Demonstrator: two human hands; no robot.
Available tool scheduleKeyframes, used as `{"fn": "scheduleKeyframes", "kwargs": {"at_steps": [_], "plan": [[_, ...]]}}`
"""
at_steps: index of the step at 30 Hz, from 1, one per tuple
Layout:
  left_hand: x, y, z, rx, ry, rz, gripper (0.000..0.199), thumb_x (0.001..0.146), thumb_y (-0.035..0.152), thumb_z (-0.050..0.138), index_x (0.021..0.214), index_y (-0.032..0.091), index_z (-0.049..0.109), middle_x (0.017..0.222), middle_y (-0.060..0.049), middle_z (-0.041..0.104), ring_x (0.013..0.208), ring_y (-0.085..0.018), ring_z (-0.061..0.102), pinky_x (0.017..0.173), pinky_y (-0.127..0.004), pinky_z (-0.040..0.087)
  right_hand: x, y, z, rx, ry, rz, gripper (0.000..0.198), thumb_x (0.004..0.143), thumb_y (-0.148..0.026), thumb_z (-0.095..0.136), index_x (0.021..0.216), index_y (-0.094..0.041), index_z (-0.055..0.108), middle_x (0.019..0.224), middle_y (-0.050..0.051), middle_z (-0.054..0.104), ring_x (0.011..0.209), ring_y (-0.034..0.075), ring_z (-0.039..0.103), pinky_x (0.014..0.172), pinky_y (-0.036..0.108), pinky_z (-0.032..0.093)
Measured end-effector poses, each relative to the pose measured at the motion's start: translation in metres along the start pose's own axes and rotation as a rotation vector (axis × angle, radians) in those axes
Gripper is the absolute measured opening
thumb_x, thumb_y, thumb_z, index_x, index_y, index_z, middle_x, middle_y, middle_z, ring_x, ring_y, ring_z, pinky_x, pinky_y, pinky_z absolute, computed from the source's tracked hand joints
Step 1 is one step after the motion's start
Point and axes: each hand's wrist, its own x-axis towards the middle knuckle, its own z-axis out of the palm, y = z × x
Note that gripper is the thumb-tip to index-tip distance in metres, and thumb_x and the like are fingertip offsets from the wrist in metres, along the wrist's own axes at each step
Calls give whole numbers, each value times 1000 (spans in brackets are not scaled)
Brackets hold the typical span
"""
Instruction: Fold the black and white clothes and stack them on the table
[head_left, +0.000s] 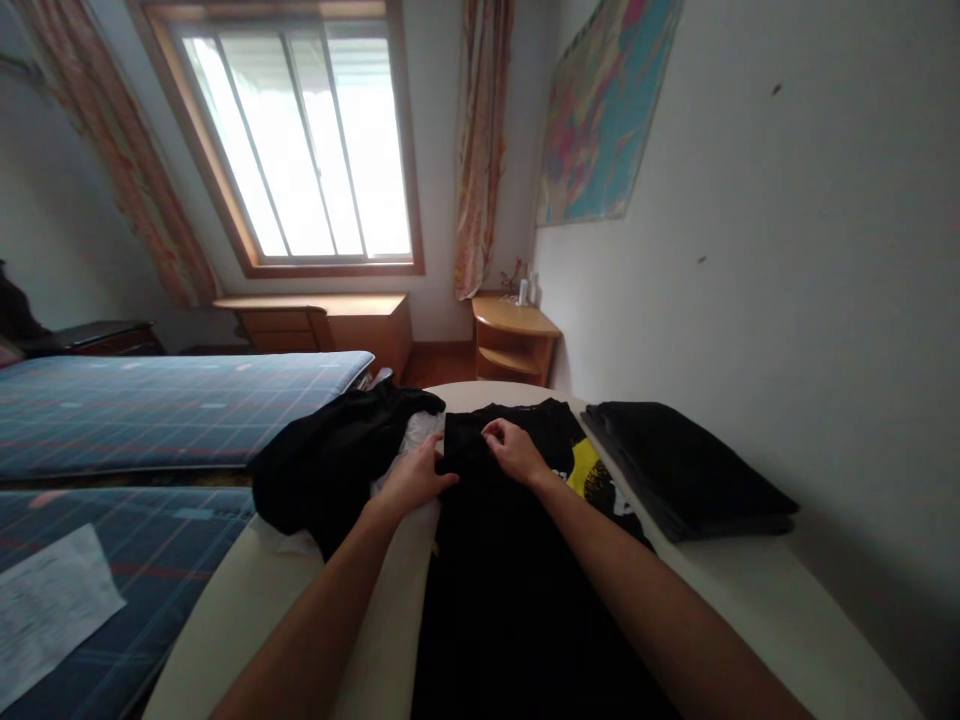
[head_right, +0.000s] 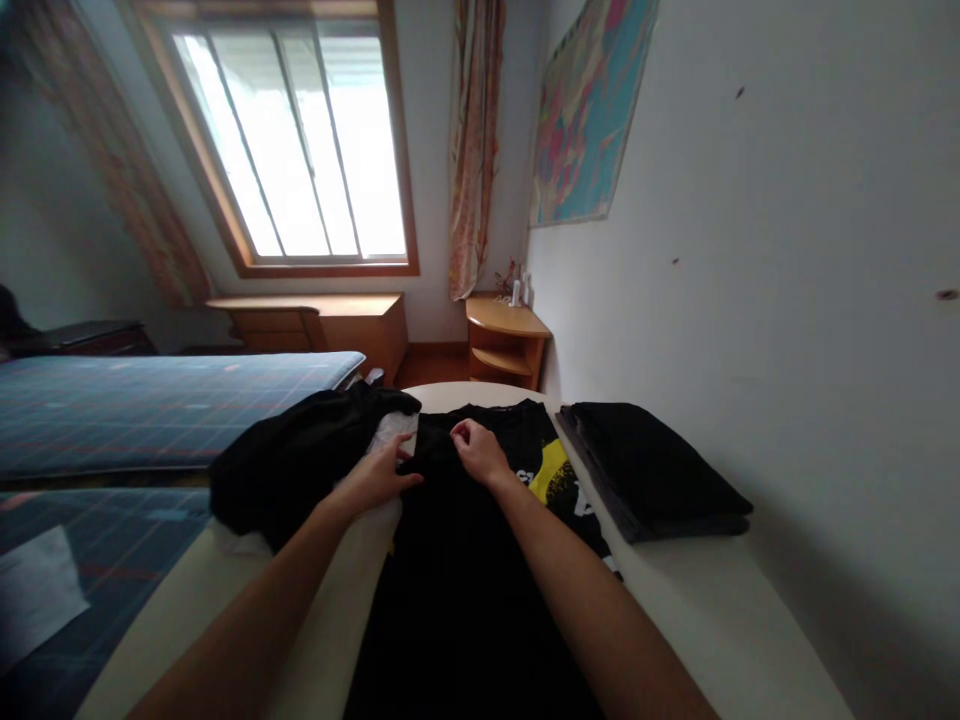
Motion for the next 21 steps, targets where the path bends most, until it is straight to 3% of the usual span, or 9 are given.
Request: {"fn": "scheduleKeyframes", "kwargs": {"at_steps": [4, 9, 12, 15, 17, 21], "plan": [[0, 0, 0, 52, -23, -64, 49, 77, 28, 73, 122, 16, 59, 95, -8, 73, 91, -25, 69, 78, -30, 48, -4, -1, -2, -23, 20, -7, 22, 90, -24, 53, 104, -16, 68, 98, 8, 71, 78, 17, 65, 79, 31, 51], [-2, 2, 0, 65, -44, 13, 21, 73, 17, 73, 94, 20, 69, 87, -3, 71, 84, -22, 68, 74, -28, 48, -10, -9, 3, -69, -56, -105, 45, 83, -16, 59, 128, -18, 62, 123, 9, 66, 93, 16, 64, 92, 31, 50], [-1, 0, 2, 54, -18, 43, 30, 71, 21, 76, 100, 20, 69, 110, -7, 68, 94, -23, 68, 83, -30, 49, -10, -11, 5, -122, -65, -109, 51, 81, -10, 57, 130, -17, 62, 110, 8, 70, 100, 20, 63, 97, 34, 47], [1, -5, 4, 43, 30, 34, 58, 70, 24, 79, 125, 17, 60, 136, -16, 56, 112, -27, 63, 92, -33, 48, -9, -11, 4, -160, -73, -101, 46, 77, -7, 56, 120, -16, 70, 99, 8, 70, 94, 21, 63, 94, 33, 47], [3, -8, 6, 40, 33, 22, 69, 69, 24, 80, 133, 15, 54, 130, -18, 60, 114, -29, 63, 94, -34, 48, -8, -11, 2, -170, -87, -103, 43, 75, -6, 56, 112, -16, 74, 96, 8, 70, 88, 20, 63, 90, 31, 49], [3, -10, 8, 58, 46, -8, 68, 69, 26, 80, 131, 13, 56, 111, -16, 71, 111, -31, 64, 95, -36, 46, -10, -12, -4, -163, -110, -122, 35, 75, -7, 56, 100, -18, 78, 94, 7, 69, 84, 18, 63, 87, 30, 49]]}}
